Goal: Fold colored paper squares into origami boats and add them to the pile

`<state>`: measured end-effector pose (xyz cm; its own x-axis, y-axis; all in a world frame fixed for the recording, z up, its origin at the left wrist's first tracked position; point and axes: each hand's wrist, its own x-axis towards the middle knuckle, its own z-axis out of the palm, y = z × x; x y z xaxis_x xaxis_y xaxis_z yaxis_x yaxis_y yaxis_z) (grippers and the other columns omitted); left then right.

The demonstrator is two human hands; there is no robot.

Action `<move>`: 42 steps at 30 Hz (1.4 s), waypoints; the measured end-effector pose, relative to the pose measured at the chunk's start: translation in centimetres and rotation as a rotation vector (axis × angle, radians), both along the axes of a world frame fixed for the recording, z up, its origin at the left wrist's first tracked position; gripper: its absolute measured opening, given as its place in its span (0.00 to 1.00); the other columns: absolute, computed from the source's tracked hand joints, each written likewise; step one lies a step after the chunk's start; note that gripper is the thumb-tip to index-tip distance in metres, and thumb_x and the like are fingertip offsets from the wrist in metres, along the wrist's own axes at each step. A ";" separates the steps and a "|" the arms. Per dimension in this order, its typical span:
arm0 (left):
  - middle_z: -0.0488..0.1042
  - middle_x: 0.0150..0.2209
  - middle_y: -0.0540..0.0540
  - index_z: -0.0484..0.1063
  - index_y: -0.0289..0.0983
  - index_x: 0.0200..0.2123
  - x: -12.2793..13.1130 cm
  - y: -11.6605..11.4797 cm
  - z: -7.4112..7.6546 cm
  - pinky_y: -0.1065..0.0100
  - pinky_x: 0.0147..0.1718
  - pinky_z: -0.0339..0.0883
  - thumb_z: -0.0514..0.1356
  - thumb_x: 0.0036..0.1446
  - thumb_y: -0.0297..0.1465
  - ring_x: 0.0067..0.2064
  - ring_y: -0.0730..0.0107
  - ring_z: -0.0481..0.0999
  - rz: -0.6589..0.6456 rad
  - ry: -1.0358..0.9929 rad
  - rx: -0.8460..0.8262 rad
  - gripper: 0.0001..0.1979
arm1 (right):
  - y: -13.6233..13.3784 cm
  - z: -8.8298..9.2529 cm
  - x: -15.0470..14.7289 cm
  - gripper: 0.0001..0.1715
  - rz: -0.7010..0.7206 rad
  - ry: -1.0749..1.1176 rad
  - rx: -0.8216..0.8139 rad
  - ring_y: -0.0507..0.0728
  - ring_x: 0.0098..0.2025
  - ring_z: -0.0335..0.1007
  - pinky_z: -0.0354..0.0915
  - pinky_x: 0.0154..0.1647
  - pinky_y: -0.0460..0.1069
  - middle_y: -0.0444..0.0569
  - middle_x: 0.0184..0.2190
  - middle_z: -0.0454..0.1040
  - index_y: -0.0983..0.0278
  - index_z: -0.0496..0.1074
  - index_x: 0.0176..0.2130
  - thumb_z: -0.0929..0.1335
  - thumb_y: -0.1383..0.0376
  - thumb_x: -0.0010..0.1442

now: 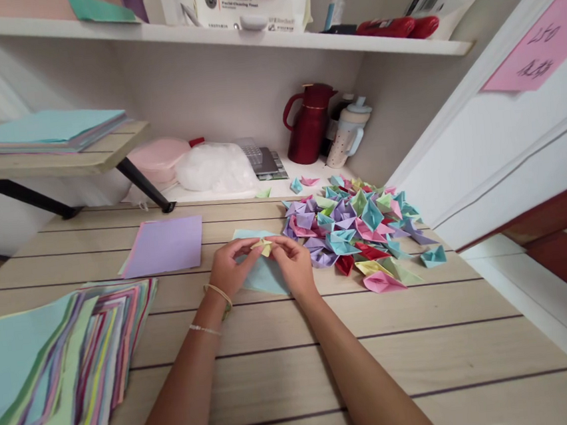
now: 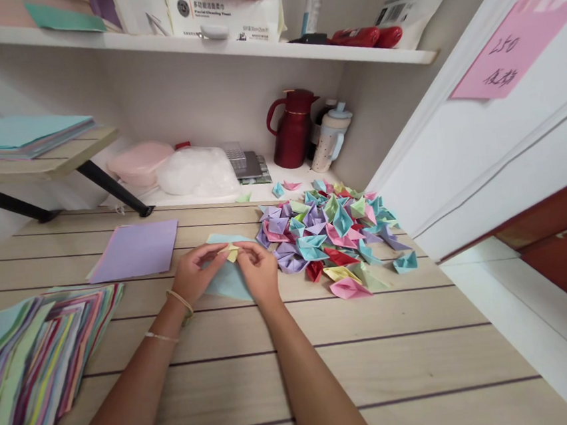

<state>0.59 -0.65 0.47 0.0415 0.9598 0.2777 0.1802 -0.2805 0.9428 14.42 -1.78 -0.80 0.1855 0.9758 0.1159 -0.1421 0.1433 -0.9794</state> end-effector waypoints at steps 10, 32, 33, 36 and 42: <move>0.80 0.36 0.44 0.78 0.36 0.39 -0.3 0.6 -0.7 0.65 0.40 0.71 0.65 0.49 0.36 0.38 0.64 0.78 0.015 -0.097 -0.034 0.14 | -0.2 0.2 0.0 0.13 0.004 -0.031 0.034 0.57 0.34 0.75 0.70 0.36 0.51 0.50 0.33 0.80 0.63 0.78 0.36 0.70 0.59 0.51; 0.72 0.30 0.47 0.71 0.38 0.28 -0.4 0.4 -0.3 0.68 0.35 0.66 0.58 0.56 0.32 0.35 0.67 0.71 0.004 0.318 0.196 0.06 | -0.8 0.3 -0.4 0.08 -0.098 -0.436 0.132 0.53 0.26 0.69 0.66 0.30 0.48 0.48 0.26 0.76 0.64 0.77 0.29 0.70 0.62 0.50; 0.72 0.30 0.47 0.70 0.38 0.28 -0.4 0.5 -0.3 0.68 0.35 0.65 0.57 0.56 0.32 0.35 0.67 0.71 -0.007 0.335 0.202 0.06 | -0.9 0.3 -0.3 0.07 -0.103 -0.454 0.141 0.53 0.26 0.69 0.66 0.30 0.47 0.48 0.26 0.76 0.64 0.77 0.28 0.70 0.62 0.50; 0.72 0.30 0.48 0.70 0.37 0.28 -0.5 0.5 -0.4 0.68 0.35 0.64 0.56 0.58 0.31 0.35 0.68 0.70 -0.034 0.374 0.244 0.07 | -0.9 0.5 -0.3 0.07 -0.110 -0.506 0.141 0.52 0.25 0.69 0.65 0.29 0.47 0.46 0.25 0.75 0.63 0.76 0.26 0.69 0.63 0.50; 0.72 0.30 0.48 0.69 0.37 0.28 -0.4 0.4 -0.4 0.68 0.35 0.65 0.56 0.57 0.32 0.35 0.68 0.71 -0.042 0.326 0.227 0.07 | -0.9 0.6 -0.3 0.08 -0.102 -0.551 0.089 0.52 0.25 0.68 0.64 0.30 0.46 0.44 0.25 0.75 0.63 0.75 0.25 0.69 0.61 0.49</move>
